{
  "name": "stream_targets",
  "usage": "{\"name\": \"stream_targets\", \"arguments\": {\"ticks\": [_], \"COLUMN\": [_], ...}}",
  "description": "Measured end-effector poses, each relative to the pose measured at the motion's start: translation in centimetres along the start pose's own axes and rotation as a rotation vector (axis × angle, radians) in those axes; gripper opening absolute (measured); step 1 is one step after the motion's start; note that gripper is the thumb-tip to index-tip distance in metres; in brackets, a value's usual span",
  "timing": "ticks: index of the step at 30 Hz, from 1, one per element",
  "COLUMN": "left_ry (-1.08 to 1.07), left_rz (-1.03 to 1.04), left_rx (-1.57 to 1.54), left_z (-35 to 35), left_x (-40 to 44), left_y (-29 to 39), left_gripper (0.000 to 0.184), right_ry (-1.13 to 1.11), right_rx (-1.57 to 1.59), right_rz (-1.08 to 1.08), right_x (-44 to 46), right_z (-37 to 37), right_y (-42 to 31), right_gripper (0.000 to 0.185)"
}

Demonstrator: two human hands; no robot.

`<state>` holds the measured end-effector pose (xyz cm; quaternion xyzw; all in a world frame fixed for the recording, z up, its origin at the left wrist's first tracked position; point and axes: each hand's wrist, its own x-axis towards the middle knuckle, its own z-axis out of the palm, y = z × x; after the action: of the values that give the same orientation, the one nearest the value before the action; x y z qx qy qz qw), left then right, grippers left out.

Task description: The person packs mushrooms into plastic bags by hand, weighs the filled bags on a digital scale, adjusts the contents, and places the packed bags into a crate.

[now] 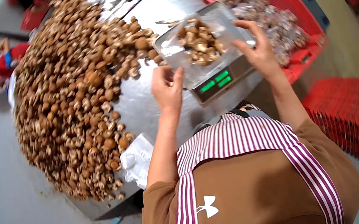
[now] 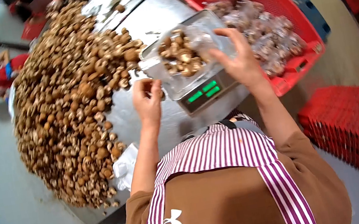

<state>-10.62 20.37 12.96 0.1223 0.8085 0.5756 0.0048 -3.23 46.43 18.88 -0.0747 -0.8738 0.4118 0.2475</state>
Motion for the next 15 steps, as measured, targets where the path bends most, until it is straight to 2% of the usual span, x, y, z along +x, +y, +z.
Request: {"name": "stream_targets", "arguments": {"ticks": [2, 4, 6, 8, 10, 11, 12, 14, 15], "left_ry": [-0.045, -0.239, -0.309, -0.057, 0.029, 0.004, 0.005, 0.116, 0.094], "left_rz": [0.005, -0.049, -0.121, -0.238, -0.29, -0.307, -0.307, -0.109, -0.129], "left_rx": [0.019, 0.254, 0.282, 0.29, 0.323, 0.375, 0.373, 0.44, 0.453], "left_z": [0.4, -0.1, -0.8, -1.8, -2.8, -3.1, -2.8, -1.7, -1.2], "left_x": [-1.4, -3.0, -3.8, -4.3, -3.0, -2.2, -1.6, -0.1, 0.9], "left_y": [-4.8, -9.0, -14.4, -17.6, -17.7, -17.5, -17.3, -16.8, -16.8], "left_gripper": [0.021, 0.023, 0.025, 0.019, 0.018, 0.02, 0.02, 0.026, 0.031], "right_ry": [0.016, 0.022, 0.021, 0.024, 0.034, 0.032, 0.031, 0.035, 0.018], "right_rx": [0.01, 0.09, 0.084, 0.07, 0.074, 0.072, 0.071, 0.067, 0.08], "right_rz": [0.051, 0.121, 0.113, 0.115, 0.151, 0.149, 0.161, 0.173, 0.152], "right_x": [-0.2, -0.4, -0.6, -0.7, -0.7, -0.7, -0.7, -0.6, -0.5], "right_z": [-0.4, -0.6, -0.9, -1.3, -1.5, -1.4, -1.3, -0.8, -0.6], "right_y": [-0.2, 0.2, 1.1, 1.3, 1.1, 1.1, 1.1, 1.0, 0.9], "right_gripper": [0.037, 0.032, 0.029, 0.027, 0.026, 0.026, 0.025, 0.024, 0.023]}}
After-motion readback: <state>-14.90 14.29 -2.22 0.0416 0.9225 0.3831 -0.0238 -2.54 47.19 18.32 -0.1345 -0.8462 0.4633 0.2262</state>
